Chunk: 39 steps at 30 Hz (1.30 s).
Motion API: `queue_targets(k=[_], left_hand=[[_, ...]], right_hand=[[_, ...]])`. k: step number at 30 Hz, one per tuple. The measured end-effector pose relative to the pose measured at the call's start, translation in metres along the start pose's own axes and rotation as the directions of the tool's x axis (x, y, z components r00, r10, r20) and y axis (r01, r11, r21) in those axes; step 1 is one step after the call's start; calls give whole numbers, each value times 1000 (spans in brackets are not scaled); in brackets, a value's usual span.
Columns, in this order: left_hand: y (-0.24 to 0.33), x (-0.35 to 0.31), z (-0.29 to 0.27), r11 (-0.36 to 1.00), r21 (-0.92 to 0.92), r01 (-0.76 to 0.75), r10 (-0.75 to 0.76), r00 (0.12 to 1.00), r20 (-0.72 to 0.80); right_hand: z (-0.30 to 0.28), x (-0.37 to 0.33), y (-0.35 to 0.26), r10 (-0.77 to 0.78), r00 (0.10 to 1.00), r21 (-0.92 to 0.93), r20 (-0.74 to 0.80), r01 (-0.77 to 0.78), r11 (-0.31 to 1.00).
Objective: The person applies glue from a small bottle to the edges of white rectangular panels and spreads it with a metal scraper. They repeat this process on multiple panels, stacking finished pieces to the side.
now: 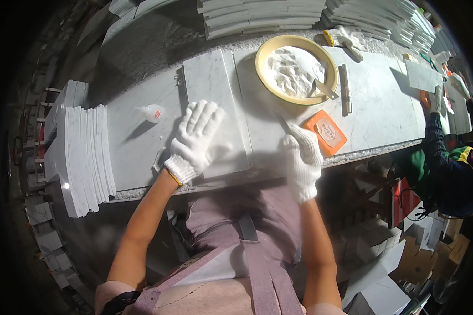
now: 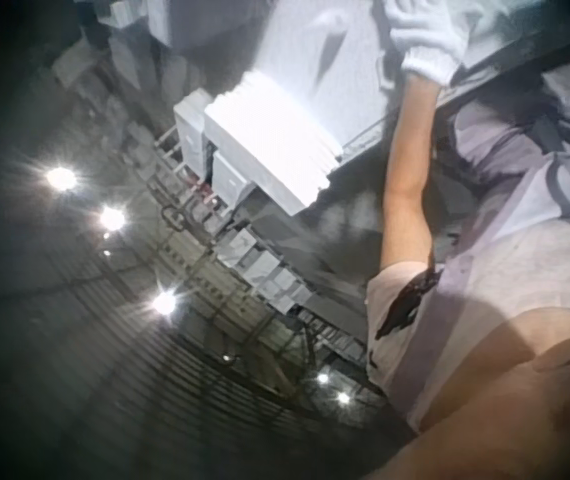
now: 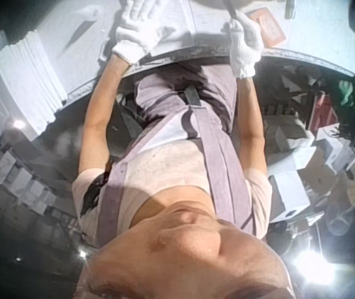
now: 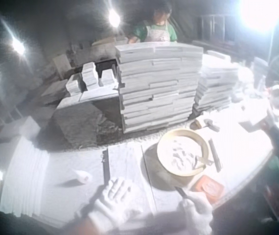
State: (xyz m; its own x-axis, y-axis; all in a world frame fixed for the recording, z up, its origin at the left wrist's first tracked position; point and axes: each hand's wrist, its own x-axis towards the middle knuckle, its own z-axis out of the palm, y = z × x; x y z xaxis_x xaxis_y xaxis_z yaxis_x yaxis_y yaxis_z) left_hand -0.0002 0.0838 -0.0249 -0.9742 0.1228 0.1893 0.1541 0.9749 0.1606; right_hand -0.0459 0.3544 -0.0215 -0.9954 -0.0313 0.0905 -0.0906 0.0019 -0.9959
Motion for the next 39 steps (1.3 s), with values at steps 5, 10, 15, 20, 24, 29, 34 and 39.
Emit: queue_targets(k=[5, 10, 15, 20, 24, 29, 34, 39], left_hand=[[-9, 7, 7, 973, 90, -212, 213, 977, -4], [12, 9, -12, 974, 108, -199, 185, 974, 130], [67, -37, -20, 877, -256, -407, 465, 855, 231], [58, -63, -7, 944, -206, -258, 186, 932, -311], [48, -65, 2, 956, -252, -151, 47, 926, -376], [47, -59, 14, 960, -214, -179, 72, 900, -430], [44, -56, 20, 962, -206, -181, 69, 887, -457], [44, -53, 23, 964, -182, -196, 78, 858, -508]], right_hand=[[-9, -2, -14, 327, 941, 90, 92, -335, 938], [-1, 10, -23, 321, 936, 14, 140, -326, 945], [14, 22, -19, 259, 916, -120, 306, -233, 965], [37, 36, -7, -6, 879, -390, 477, 218, 894], [49, 46, -5, -68, 834, -467, 547, 371, 803], [53, 49, -7, -40, 782, -450, 622, 398, 799], [58, 50, -7, -55, 763, -444, 645, 432, 785], [62, 49, -7, -58, 777, -438, 627, 413, 798]])
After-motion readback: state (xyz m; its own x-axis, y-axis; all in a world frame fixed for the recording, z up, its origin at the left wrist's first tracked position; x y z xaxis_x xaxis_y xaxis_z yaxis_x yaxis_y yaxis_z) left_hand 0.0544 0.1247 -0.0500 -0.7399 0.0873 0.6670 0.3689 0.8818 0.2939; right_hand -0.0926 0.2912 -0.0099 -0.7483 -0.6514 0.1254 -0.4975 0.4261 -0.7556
